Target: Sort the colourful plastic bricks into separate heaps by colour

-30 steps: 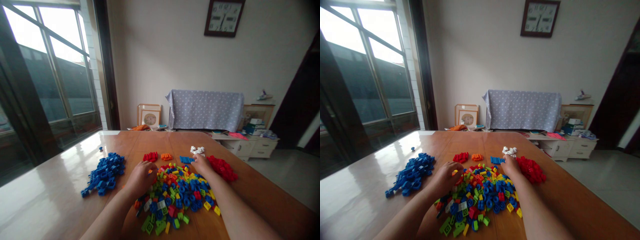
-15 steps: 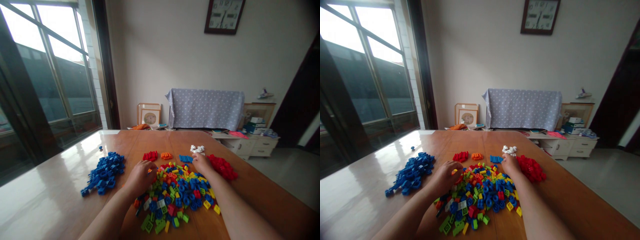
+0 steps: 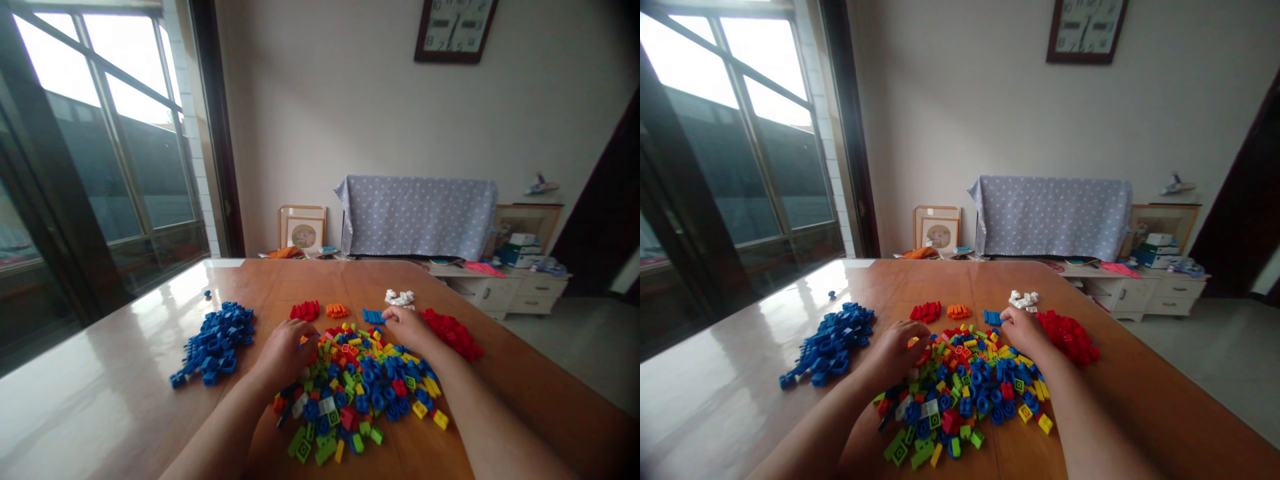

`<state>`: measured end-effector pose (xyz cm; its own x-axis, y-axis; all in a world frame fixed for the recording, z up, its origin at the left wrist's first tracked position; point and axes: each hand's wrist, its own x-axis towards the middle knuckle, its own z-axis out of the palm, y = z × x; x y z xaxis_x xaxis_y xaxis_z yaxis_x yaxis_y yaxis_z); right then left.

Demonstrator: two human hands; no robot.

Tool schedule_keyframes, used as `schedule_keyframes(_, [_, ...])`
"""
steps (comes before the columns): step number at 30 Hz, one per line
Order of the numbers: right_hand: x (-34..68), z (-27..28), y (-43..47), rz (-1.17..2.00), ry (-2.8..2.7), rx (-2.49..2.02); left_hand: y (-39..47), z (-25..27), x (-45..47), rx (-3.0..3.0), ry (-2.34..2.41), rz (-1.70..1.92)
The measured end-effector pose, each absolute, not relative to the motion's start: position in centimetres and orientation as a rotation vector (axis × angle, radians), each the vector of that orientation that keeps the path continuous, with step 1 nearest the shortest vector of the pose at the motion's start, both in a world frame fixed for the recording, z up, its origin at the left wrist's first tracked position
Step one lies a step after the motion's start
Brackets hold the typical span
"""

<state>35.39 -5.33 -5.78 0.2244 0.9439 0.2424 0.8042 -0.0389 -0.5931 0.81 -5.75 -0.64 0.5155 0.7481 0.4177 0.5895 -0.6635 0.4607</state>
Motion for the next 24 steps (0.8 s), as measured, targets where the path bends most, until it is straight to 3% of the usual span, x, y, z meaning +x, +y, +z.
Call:
schedule_keyframes(10, [30.5, -3.5, -8.0, 0.370, -2.040, -1.665, -5.8, -0.8, 0.7, 2.493, 1.125, 0.876])
schedule_keyframes(24, [28.9, -3.9, -8.2, 0.385, -2.043, -1.549, -7.1, -0.5, 1.0, 2.488, 1.081, 0.909])
